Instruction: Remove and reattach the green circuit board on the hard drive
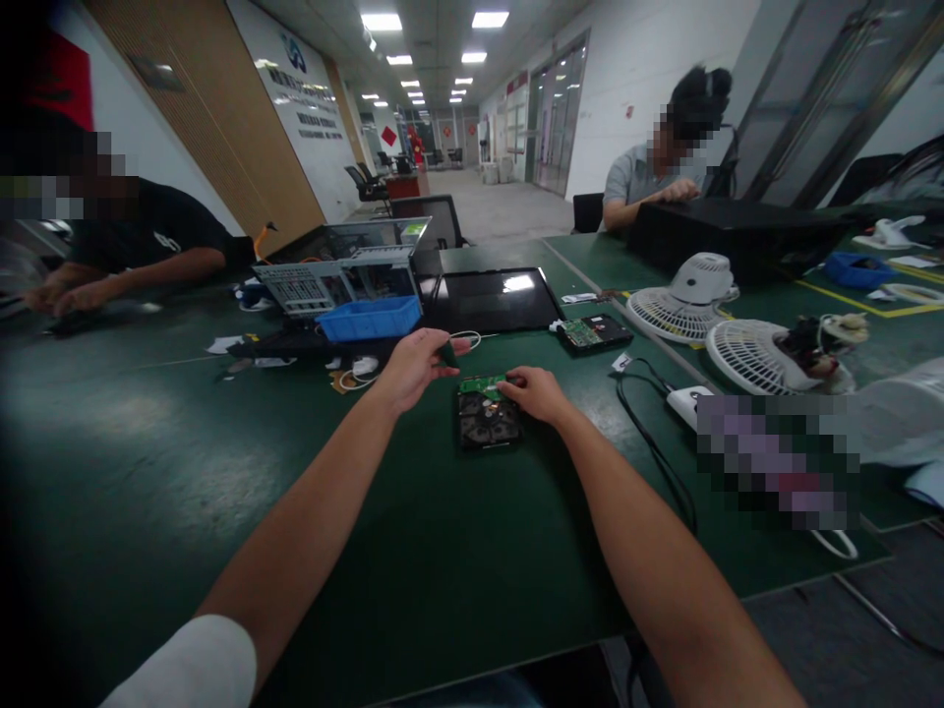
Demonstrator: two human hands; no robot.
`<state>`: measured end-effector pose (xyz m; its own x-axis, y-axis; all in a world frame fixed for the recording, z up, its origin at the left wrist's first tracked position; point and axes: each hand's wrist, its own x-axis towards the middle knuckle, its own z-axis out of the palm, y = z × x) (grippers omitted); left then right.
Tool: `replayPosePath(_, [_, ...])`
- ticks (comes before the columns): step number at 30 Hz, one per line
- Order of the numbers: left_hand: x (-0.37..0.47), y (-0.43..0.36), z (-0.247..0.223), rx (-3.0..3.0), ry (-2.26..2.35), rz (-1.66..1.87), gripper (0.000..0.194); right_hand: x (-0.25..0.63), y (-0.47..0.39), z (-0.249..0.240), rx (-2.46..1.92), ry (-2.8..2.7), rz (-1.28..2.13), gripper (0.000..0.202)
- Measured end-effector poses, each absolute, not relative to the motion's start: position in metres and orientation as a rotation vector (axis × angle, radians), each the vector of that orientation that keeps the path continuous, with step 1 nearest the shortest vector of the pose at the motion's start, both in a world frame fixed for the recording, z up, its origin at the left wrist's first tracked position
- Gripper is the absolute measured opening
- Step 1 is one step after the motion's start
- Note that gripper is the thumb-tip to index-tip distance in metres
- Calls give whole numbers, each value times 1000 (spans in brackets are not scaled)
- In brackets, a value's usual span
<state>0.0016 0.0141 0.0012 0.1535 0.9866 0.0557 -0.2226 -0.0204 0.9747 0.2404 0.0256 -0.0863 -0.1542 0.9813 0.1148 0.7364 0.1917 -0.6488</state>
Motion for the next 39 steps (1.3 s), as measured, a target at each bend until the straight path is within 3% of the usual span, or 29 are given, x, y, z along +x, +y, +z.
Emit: replayPosePath(39, [-2,15,0,1210,892,1228,24,240,26,-87,-1613,-1956,621,39])
